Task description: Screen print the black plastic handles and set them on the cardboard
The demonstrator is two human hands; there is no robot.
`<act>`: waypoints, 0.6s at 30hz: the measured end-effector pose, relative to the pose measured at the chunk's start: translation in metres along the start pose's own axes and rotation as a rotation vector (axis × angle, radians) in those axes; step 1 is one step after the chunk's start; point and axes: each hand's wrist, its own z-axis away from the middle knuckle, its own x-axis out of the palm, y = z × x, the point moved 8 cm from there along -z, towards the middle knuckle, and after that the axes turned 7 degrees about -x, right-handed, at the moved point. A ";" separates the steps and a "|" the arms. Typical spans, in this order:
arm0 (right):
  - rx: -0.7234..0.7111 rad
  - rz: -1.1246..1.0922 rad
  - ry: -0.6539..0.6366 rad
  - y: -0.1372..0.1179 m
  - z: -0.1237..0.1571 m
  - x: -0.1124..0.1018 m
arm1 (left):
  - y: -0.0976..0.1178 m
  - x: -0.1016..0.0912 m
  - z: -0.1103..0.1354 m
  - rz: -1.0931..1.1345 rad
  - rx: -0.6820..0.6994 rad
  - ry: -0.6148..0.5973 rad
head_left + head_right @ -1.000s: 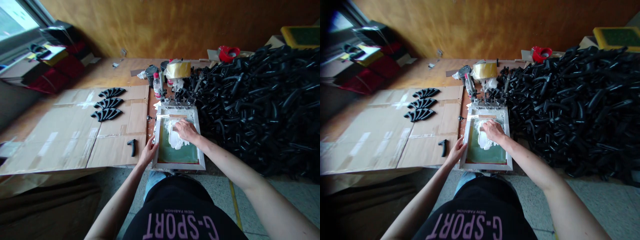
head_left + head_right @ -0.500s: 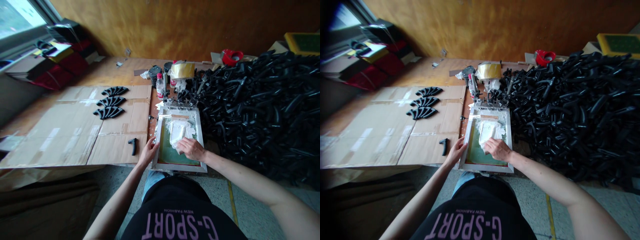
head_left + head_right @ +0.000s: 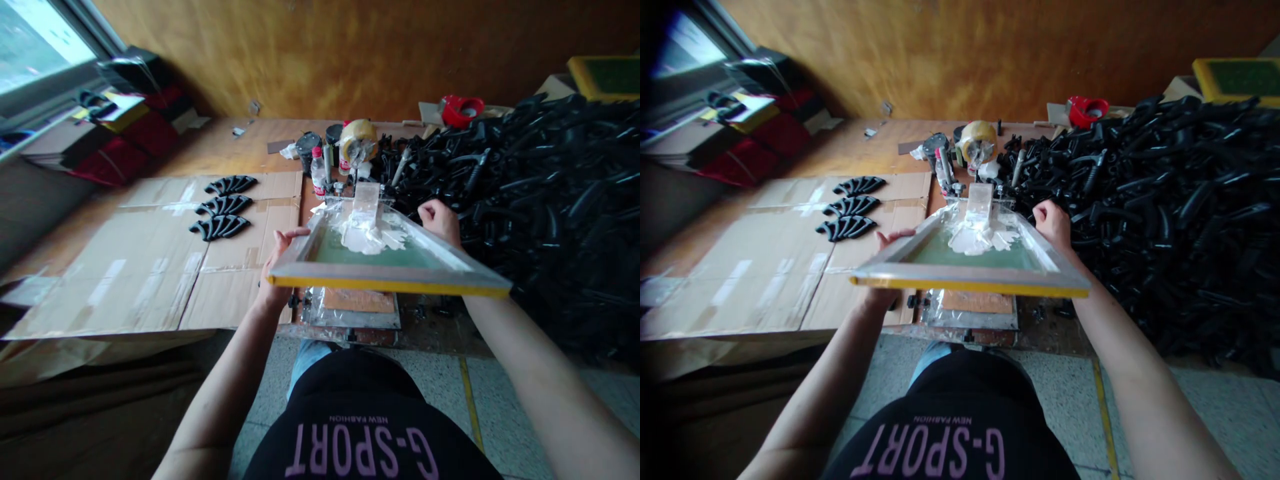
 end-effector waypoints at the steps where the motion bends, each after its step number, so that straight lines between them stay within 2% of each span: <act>1: 0.002 -0.016 -0.065 0.007 0.014 0.012 | 0.016 0.008 -0.006 0.042 0.075 -0.001; 2: -0.019 -0.028 -0.111 0.007 0.031 0.026 | 0.029 0.018 -0.013 0.073 0.115 -0.012; 4: -0.092 -0.060 -0.216 -0.006 0.064 0.059 | 0.041 0.035 -0.022 0.119 0.103 -0.045; 6: -0.185 0.005 -0.334 -0.030 0.092 0.090 | 0.038 0.042 -0.022 0.180 0.078 -0.005; 7: -0.175 0.041 -0.374 -0.038 0.102 0.102 | 0.028 0.042 -0.018 0.214 0.060 0.032; 9: -0.109 0.096 -0.414 -0.050 0.113 0.113 | -0.011 0.046 0.000 0.247 -0.084 0.050; 10: -0.065 0.103 -0.415 -0.055 0.116 0.114 | -0.041 0.054 0.013 0.232 -0.243 -0.003; 12: -0.026 0.075 -0.393 -0.072 0.124 0.112 | -0.106 0.077 0.051 0.173 -0.651 -0.193; 13: -0.039 0.046 -0.382 -0.084 0.129 0.111 | -0.127 0.082 0.067 0.213 -0.733 -0.209; 15: -0.130 -0.030 -0.380 -0.116 0.143 0.113 | -0.151 0.091 0.084 0.333 -0.771 -0.204; 18: -0.268 -0.118 -0.400 -0.155 0.163 0.119 | -0.166 0.089 0.092 0.399 -0.768 -0.101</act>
